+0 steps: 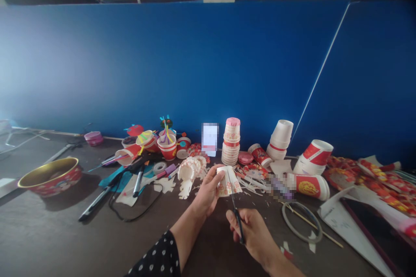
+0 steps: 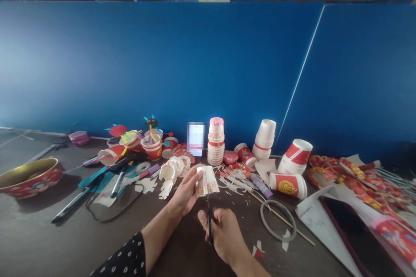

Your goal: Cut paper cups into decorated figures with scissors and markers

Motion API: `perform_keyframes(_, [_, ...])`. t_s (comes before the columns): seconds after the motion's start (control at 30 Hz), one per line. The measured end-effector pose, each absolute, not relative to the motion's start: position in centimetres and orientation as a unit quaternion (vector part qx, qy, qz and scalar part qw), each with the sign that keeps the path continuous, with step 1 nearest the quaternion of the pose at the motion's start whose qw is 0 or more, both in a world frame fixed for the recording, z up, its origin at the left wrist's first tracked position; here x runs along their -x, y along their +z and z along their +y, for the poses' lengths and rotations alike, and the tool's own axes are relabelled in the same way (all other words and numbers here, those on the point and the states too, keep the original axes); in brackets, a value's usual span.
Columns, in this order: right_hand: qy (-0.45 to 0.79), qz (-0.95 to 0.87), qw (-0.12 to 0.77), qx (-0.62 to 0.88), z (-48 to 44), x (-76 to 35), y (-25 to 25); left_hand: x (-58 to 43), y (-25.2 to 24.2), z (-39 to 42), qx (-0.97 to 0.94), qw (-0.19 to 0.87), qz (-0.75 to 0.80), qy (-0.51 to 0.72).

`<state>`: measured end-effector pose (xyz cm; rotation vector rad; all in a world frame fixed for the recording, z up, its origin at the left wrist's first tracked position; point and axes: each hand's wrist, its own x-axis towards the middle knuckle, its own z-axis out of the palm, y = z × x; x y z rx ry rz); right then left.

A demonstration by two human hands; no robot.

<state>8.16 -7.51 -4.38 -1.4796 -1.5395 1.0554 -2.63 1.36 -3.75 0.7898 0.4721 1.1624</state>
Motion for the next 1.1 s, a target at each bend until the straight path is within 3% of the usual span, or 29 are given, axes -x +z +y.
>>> perform_keyframes(1.1, [0.425, -0.565, 0.394, 0.587, -6.87, -7.99, -4.42, 3.01, -3.99, 1.6, -0.373, 0.728, 0.223, 0.53])
